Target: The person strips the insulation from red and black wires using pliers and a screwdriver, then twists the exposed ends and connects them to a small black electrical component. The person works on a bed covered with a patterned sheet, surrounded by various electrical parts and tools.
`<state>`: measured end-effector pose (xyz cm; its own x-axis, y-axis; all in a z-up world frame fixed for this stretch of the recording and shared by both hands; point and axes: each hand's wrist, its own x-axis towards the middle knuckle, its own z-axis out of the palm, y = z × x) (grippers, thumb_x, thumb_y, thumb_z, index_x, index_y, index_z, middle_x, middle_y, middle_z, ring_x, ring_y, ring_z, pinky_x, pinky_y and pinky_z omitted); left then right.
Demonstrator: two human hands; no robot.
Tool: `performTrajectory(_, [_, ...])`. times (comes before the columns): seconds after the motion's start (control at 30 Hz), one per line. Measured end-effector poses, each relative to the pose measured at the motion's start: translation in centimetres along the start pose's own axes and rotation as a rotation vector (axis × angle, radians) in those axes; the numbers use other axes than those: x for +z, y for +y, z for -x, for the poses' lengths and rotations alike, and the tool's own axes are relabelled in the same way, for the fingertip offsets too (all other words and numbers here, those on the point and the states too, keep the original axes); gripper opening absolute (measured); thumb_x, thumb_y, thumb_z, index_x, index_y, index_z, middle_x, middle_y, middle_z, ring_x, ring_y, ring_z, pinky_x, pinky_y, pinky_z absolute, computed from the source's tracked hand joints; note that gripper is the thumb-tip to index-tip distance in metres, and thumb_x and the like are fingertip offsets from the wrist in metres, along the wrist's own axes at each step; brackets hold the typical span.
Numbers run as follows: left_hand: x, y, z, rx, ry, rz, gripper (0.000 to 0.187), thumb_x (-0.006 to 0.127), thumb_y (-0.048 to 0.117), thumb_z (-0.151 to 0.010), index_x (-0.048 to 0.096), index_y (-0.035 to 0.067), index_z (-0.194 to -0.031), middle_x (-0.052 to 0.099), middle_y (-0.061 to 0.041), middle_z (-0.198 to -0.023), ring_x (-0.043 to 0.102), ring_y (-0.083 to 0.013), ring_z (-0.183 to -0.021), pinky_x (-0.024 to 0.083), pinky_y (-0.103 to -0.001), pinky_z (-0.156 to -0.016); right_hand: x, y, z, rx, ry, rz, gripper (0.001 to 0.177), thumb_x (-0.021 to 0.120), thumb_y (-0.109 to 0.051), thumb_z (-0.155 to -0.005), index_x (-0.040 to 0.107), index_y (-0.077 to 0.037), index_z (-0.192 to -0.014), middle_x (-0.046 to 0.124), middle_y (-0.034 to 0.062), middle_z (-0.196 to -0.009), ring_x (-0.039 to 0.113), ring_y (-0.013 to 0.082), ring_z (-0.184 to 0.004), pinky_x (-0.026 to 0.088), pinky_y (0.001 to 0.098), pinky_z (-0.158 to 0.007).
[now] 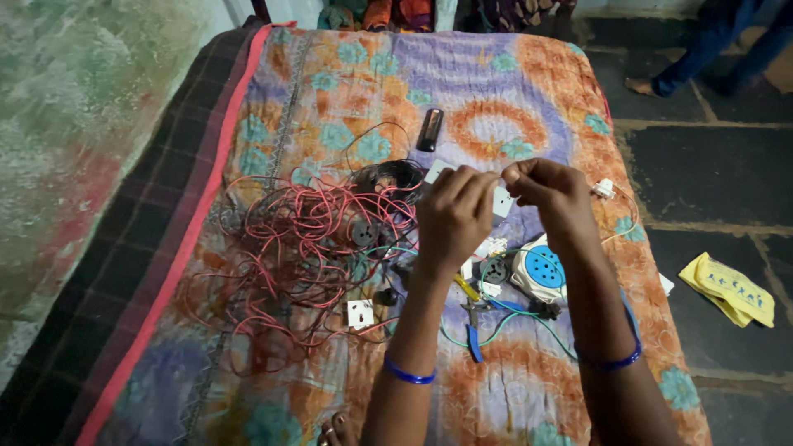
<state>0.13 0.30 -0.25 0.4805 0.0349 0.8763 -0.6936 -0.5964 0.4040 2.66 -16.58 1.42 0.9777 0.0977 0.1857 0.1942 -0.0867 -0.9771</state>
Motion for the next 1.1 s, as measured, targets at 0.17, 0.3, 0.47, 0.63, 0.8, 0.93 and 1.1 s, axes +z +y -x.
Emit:
performTrajectory(0.17, [-0.5,0.5,0.1,-0.156,0.08,0.119,0.003,0.07,0.007,-0.095,0.068,0.006,-0.097,0.069,-0.006,-0.092,0.069,-0.0209,-0.084,0.055,-0.033,-0.075,0.4,-1.0,-0.2,0.14,-0.001,-0.144,0.017,0.072,-0.018,-0.097,0.072,-0.002,-0.1,0.071,0.0034,-0.089,0.067,0.0117,-0.082,0.054,0.0288,-0.076])
performTrajectory(0.3, [-0.9,0.5,-0.4,-0.434,0.077,0.292,0.007,0.07,0.011,-0.095,0.07,0.004,-0.094,0.073,-0.009,-0.092,0.069,-0.0213,-0.074,0.052,-0.033,-0.065,1.2,-1.9,-0.1,0.04,-0.05,-0.213,0.017,0.073,-0.016,-0.096,0.073,-0.001,-0.105,0.073,0.0032,-0.095,0.068,0.0106,-0.086,0.056,0.0281,-0.08])
performTrajectory(0.47, [-3.0,-1.0,-0.8,-0.581,-0.009,0.392,0.012,0.069,0.016,-0.094,0.072,0.004,-0.096,0.074,-0.01,-0.09,0.07,-0.0228,-0.071,0.053,-0.035,-0.065,3.9,-0.8,-0.5,-0.105,-0.031,-0.156,0.018,0.073,-0.015,-0.1,0.073,0.001,-0.108,0.073,0.0041,-0.098,0.066,0.0096,-0.086,0.055,0.0262,-0.08])
performTrajectory(0.63, [-4.6,-2.3,0.1,-0.514,0.056,0.334,0.012,0.069,0.017,-0.094,0.068,0.005,-0.091,0.072,-0.01,-0.087,0.072,-0.0241,-0.074,0.055,-0.036,-0.068,7.7,1.6,-0.8,-0.126,0.053,-0.193,0.014,0.07,-0.016,-0.103,0.067,-0.002,-0.103,0.07,0.0021,-0.092,0.066,0.0096,-0.084,0.055,0.026,-0.078])
performTrajectory(0.8, [-5.0,-3.5,1.7,-0.372,0.065,0.166,0.01,0.067,0.013,-0.093,0.06,0.008,-0.089,0.065,-0.01,-0.087,0.067,-0.0313,-0.081,0.052,-0.043,-0.07,9.5,5.0,-0.6,0.059,0.124,-0.362,0.015,0.066,-0.02,-0.106,0.066,-0.006,-0.099,0.067,0.0003,-0.089,0.063,0.0101,-0.079,0.052,0.026,-0.072])
performTrajectory(0.93, [-5.0,-4.3,2.9,-0.353,0.057,0.021,0.011,0.067,0.014,-0.095,0.059,0.009,-0.089,0.063,-0.009,-0.087,0.065,-0.033,-0.082,0.052,-0.045,-0.071,10.5,6.3,-0.5,0.089,0.039,-0.477,0.022,0.068,-0.019,-0.113,0.063,-0.004,-0.098,0.063,0.0003,-0.09,0.06,0.0107,-0.086,0.047,0.0261,-0.074])
performTrajectory(1.1, [-6.0,-6.1,4.2,-0.493,0.043,0.078,0.013,0.069,0.015,-0.092,0.059,0.009,-0.087,0.063,-0.009,-0.085,0.064,-0.0326,-0.076,0.05,-0.044,-0.065,13.3,5.2,0.9,0.113,0.093,-0.361,0.014,0.065,-0.019,-0.103,0.068,-0.006,-0.109,0.068,0.0004,-0.097,0.066,0.0117,-0.09,0.056,0.0273,-0.083])
